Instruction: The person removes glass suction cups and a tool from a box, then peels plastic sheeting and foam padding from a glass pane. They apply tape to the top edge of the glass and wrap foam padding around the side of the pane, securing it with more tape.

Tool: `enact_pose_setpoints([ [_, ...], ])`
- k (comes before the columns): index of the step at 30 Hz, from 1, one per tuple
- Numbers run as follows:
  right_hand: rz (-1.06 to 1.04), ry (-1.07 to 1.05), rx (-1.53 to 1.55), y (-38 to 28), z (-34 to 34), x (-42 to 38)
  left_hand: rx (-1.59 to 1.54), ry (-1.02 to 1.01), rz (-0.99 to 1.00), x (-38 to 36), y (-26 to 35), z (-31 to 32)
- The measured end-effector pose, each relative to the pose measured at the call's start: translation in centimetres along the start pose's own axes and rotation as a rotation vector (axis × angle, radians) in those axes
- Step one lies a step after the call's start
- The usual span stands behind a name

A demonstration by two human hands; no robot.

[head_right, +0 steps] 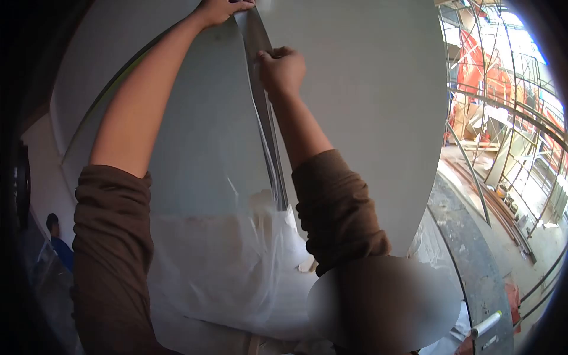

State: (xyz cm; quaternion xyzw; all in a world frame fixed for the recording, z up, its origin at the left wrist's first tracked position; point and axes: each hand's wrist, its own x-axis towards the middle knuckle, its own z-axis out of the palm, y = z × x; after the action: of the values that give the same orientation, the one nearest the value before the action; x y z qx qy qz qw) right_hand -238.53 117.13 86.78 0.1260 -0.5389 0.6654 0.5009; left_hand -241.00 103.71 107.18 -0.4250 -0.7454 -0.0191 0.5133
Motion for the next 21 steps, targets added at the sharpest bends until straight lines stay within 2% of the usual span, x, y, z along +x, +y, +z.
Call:
enact_pose_setpoints([
  [5, -0.031, 0.059, -0.026, -0.5, 1.6, 0.0, 0.024, 0.003, 0.038, 2.3, -1.2, 0.7],
  [11, -0.020, 0.076, -0.047, 0.2, 2.6, 0.7, 0.016, -0.022, 0.183, 3.6, -3.1, 2.5],
  [15, -0.043, 0.071, -0.084, 1.0, 2.5, 1.7, -0.031, -0.031, 0.111, 3.3, -2.8, 2.6],
  [21, -0.063, 0.070, -0.070, 1.9, 3.0, 1.9, 0.026, -0.019, 0.235, 3.7, -3.2, 2.6],
])
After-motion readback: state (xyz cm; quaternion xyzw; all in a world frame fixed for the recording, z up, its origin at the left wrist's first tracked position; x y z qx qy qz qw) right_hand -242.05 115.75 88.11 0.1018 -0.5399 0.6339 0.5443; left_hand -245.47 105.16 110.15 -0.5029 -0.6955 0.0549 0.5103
